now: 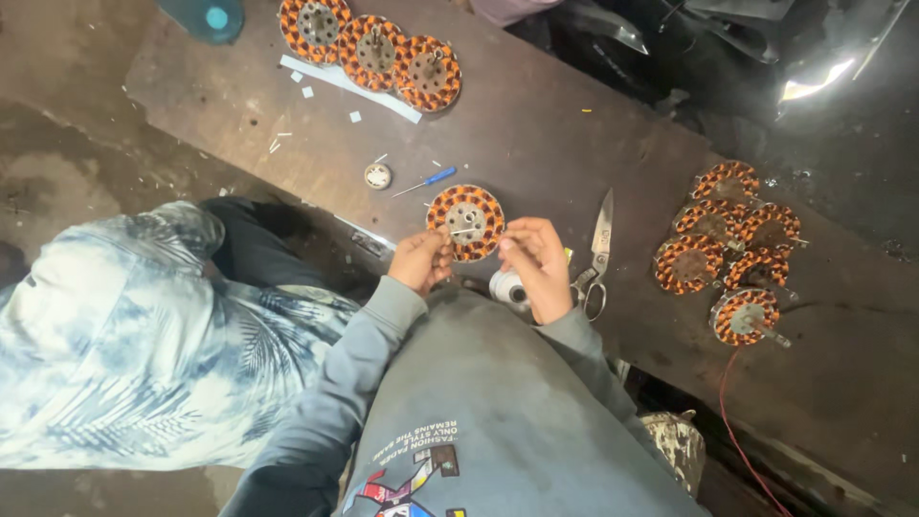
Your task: The person is assembling electrical components, likely stator coils, by inserting small white plastic pieces into the slots of a circular orange and black component. They use their hands to manipulate the pieces and occasionally use a small tool to assist with the insertion.
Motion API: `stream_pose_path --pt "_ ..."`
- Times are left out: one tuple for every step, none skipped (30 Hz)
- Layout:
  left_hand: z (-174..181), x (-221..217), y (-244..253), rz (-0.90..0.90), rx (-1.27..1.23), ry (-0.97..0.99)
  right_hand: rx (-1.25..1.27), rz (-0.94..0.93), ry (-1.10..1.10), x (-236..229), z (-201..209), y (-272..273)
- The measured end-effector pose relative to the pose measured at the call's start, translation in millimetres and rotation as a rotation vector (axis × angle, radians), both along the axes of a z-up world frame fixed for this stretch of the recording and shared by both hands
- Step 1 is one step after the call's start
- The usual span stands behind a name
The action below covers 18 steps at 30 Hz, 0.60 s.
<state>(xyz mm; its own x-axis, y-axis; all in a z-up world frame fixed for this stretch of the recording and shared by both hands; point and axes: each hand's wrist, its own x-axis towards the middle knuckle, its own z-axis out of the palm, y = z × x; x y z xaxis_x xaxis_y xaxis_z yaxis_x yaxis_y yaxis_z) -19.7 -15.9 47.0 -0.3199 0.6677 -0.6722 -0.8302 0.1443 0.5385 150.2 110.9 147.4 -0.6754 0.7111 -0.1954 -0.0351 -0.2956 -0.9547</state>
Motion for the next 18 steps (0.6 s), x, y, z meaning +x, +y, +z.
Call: stream_pose_path --pt "7 3 0 -0.003 0.013 0.001 0.019 0.023 -0.01 0 1 -1" --pt "13 6 0 -0.007 0.027 0.003 0.038 0.046 -0.021 0 3 -2" --pt "17 5 1 -0.008 0.041 0.008 0.058 0.07 -0.028 -4 5 -2" --pt "19 4 4 -0.014 0.041 0.003 0.12 0.099 -0.049 -7 6 0" --pt "19 3 6 -0.019 0.039 0.0 0.181 0.127 -0.069 -11 7 1" --pt "19 4 4 -0.025 0.037 -0.004 0.241 0.155 -0.089 -14 7 2" --pt "16 6 3 -0.035 0.051 0.011 0.335 0.147 -0.092 -14 8 2" --pt "13 7 1 -0.045 0.065 0.026 0.429 0.138 -0.095 -15 7 2" --pt "8 5 2 -0.057 0.086 0.044 0.53 0.126 -0.096 -18 5 4" --pt "4 6 0 -0.075 0.074 0.041 0.539 0.12 -0.145 -18 4 3" --pt "-1 4 3 -0.097 0.077 0.047 0.56 0.105 -0.187 -20 2 5" --pt "-5 2 3 -0.12 0.079 0.055 0.581 0.089 -0.228 -21 2 6" --pt "-9 1 3 -0.149 0.061 0.09 0.528 0.118 -0.232 -21 1 7" --pt "-13 0 1 -0.178 0.044 0.125 0.476 0.146 -0.236 -20 1 7" --pt "-18 0 -1 -0.19 0.046 0.133 0.363 0.167 -0.195 -19 1 5" --pt "-24 -2 -2 -0.202 0.048 0.142 0.251 0.189 -0.153 -19 1 6" --pt "-31 -3 -4 -0.214 0.016 0.178 0.128 0.191 -0.082 -16 1 6" --pt "-38 -4 -5 -0.226 -0.015 0.213 0.005 0.194 -0.01 -13 2 7"
